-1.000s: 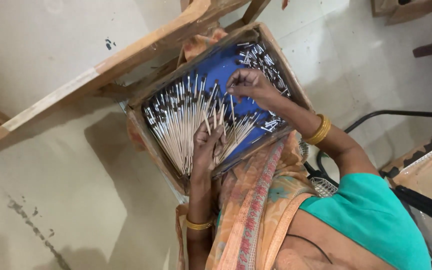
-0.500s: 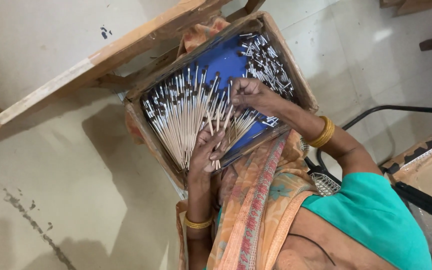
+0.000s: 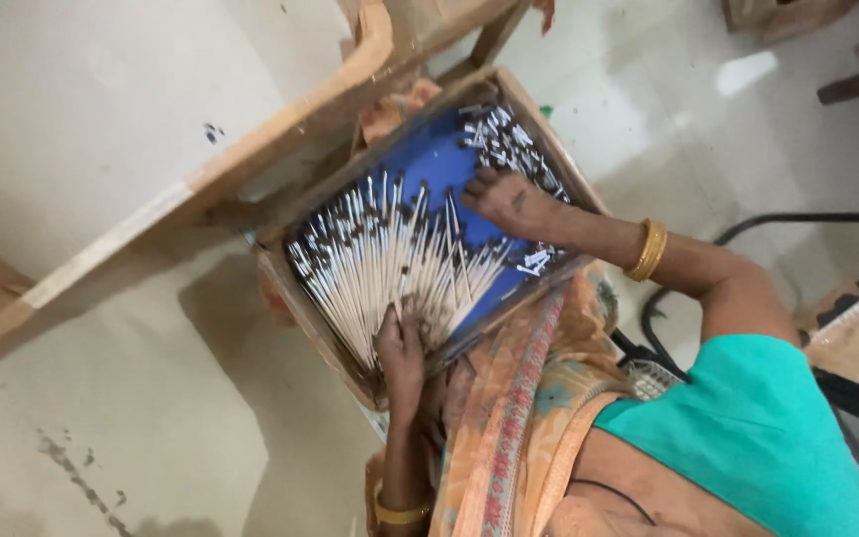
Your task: Sort and organize thin wooden incense sticks into boxes in a production setting.
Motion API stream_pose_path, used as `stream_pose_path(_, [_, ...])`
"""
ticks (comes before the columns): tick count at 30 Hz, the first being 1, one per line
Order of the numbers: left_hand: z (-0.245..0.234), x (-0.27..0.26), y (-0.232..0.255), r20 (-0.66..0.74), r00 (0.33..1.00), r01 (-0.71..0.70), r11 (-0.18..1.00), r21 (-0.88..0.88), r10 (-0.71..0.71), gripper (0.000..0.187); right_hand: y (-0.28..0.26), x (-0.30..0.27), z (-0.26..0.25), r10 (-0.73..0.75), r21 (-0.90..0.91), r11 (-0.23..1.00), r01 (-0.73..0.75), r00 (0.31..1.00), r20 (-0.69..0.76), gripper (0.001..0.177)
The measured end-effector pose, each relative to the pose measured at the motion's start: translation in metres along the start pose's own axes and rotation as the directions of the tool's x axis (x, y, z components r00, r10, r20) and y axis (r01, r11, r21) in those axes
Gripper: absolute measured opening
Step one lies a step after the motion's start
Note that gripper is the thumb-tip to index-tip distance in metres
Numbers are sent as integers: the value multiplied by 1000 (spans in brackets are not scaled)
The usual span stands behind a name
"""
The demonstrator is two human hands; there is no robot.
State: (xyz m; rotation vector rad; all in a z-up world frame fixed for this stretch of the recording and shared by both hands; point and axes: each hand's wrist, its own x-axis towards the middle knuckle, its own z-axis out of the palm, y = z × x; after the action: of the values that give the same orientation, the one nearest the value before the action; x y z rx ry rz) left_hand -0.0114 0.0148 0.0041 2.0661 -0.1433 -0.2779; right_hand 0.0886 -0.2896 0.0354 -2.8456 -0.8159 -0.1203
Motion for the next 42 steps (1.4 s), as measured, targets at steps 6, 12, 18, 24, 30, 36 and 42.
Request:
stream_pose_path(6, [11, 0, -21, 181, 952, 307, 780, -546, -248, 27, 14, 12, 4, -212, -245, 946, 214, 977, 34, 27])
stream_pose_path(12, [0, 29, 21, 249, 952, 306, 576, -758, -177, 39, 0, 19, -11, 142, 205, 968, -146, 989, 34, 11])
stream_pose_path(18, [0, 50, 52, 434, 901, 423, 250, -871, -13, 49, -19, 4, 7, 287, 955, 193, -226, 943, 165, 24])
stream_pose_path(24, [8, 56, 45, 432, 900, 411, 207, -888, 65, 42, -29, 6, -14, 334, 959, -196, -205, 906, 262, 19])
stream_pose_path(30, [0, 56, 58, 486, 872, 476, 126, -870, 60, 36, -23, 4, -11, 327, 873, -458, -168, 881, 341, 15])
stream_pose_path(36, [3, 55, 54, 542, 839, 536, 96, -839, 51, 32, -13, 0, -7, 266, 874, -466, -138, 920, 287, 12])
stream_pose_path(42, [8, 54, 43, 575, 818, 572, 106, -813, -6, 32, -14, -13, 4, 288, 928, -350, -128, 928, 236, 10])
